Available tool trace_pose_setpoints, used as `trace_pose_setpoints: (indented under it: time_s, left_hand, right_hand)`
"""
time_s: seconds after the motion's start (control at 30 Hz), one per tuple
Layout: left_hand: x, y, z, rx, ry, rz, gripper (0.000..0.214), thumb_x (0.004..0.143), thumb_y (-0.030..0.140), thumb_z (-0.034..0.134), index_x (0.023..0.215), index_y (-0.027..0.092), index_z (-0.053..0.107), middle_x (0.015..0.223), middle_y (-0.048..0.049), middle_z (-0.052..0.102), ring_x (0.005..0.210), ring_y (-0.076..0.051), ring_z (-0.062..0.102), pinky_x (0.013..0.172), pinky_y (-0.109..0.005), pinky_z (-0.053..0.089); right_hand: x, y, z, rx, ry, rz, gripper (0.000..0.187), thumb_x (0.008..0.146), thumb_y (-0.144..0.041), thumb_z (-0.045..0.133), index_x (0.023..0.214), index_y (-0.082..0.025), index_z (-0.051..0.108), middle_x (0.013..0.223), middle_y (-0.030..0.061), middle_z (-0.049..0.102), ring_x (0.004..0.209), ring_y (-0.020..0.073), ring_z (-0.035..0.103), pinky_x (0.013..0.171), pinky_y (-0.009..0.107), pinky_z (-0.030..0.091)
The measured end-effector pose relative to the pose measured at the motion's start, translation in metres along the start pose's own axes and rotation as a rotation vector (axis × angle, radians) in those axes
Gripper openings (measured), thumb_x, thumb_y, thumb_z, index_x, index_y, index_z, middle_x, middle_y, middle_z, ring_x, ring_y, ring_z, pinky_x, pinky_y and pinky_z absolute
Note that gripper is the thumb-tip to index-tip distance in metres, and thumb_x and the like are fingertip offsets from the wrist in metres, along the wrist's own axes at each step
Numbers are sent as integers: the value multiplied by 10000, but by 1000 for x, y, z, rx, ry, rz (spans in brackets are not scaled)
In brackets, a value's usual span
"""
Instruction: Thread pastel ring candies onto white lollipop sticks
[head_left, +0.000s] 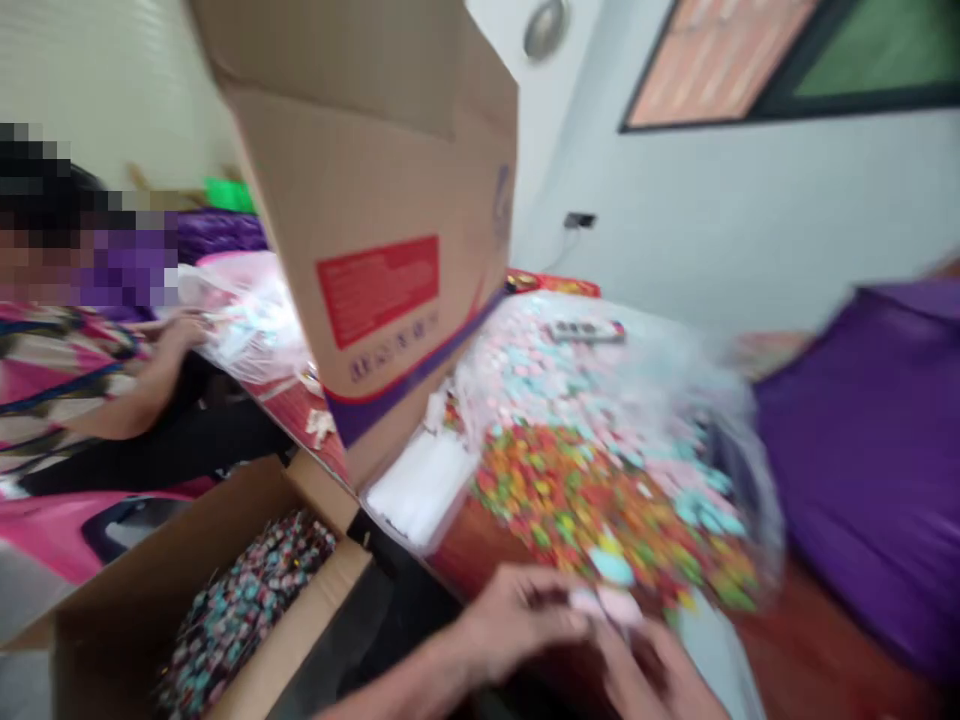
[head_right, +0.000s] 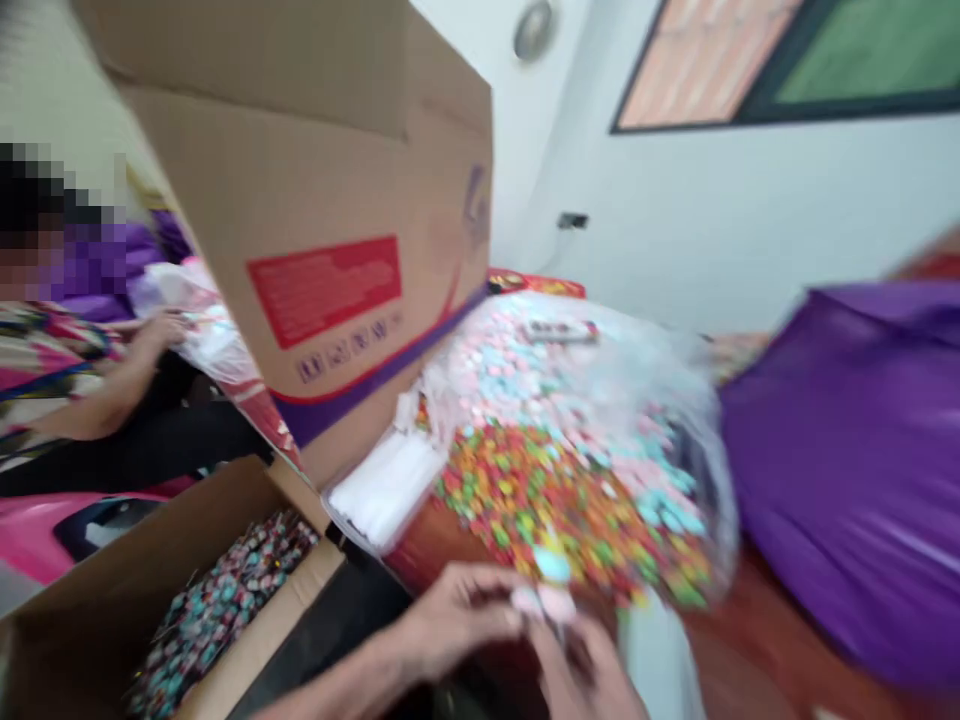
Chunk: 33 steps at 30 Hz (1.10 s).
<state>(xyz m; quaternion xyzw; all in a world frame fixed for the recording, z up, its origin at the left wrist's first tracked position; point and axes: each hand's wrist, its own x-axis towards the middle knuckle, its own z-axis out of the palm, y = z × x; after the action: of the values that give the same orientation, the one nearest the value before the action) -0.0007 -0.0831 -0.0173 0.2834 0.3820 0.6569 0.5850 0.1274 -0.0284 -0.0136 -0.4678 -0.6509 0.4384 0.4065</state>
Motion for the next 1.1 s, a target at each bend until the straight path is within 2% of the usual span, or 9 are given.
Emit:
trace_pose_setpoints:
  time_s: [0.13,0.23,0.33,0.43,0.57,0.67,0.97,1.1]
  left_hand:
    - [-1,8,-4,-70,59,-1,464,650,382,896,1036,164,760,1038,-93,743,952,-226,672,968,-372,484]
    - [6,8,-7,-79,74,-30,412,692,334,873,1046,158,757,951,-78,743,849,-179,667,877,-321,511]
    - [10,11,-8,-102,170,-1,404,681,328,877,1031,164,760,922,-61,743,791,-147,659,818,-282,517]
    - [15,14,-10,-54,284,73,431,677,350,874,1050,172,751,978,-61,745,852,-159,665,858,-292,513]
    - [22,12,-17,93,357,131,453,730,364,829,1132,188,717,1094,-60,731,1000,-182,648,949,-305,476]
    - [25,10,-20,161,359,141,446,742,365,811,1137,190,704,1134,-64,719,1046,-195,638,947,-306,474]
    - [26,8,-26,332,294,184,325,732,329,794,1001,164,714,936,-57,740,884,-193,670,841,-308,524]
    - [26,6,-33,379,246,191,276,748,318,784,969,165,725,943,-58,726,886,-199,680,850,-323,545]
  right_hand:
    - [-14,-16,0,69,-10,10,319,836,-495,674,848,-177,666,678,15,632,579,146,560,528,241,479]
    - [-17,-17,2,93,-13,-11,292,912,-455,596,859,-172,641,643,-19,548,548,116,494,500,211,419]
    - [-24,-13,-3,37,-31,-64,297,974,-401,506,793,-181,589,611,-41,472,529,101,444,498,202,376]
    - [-32,-10,-11,-40,-103,-140,309,996,-359,460,758,-186,555,604,-43,455,525,97,440,505,198,364]
    - [-38,-9,-14,-130,-127,-188,296,1002,-325,441,795,-183,597,620,-26,503,537,105,466,490,195,357]
    - [-40,-8,-12,-162,-116,-195,295,1005,-311,432,802,-183,604,633,-15,539,542,109,478,491,197,358]
    - [-35,-2,-14,-237,-146,-170,304,1008,-304,404,807,-186,598,614,-17,531,540,119,481,487,214,321]
    - [-34,-3,-15,-262,-170,-156,304,1006,-305,403,786,-188,577,606,-21,526,533,118,467,489,218,314]
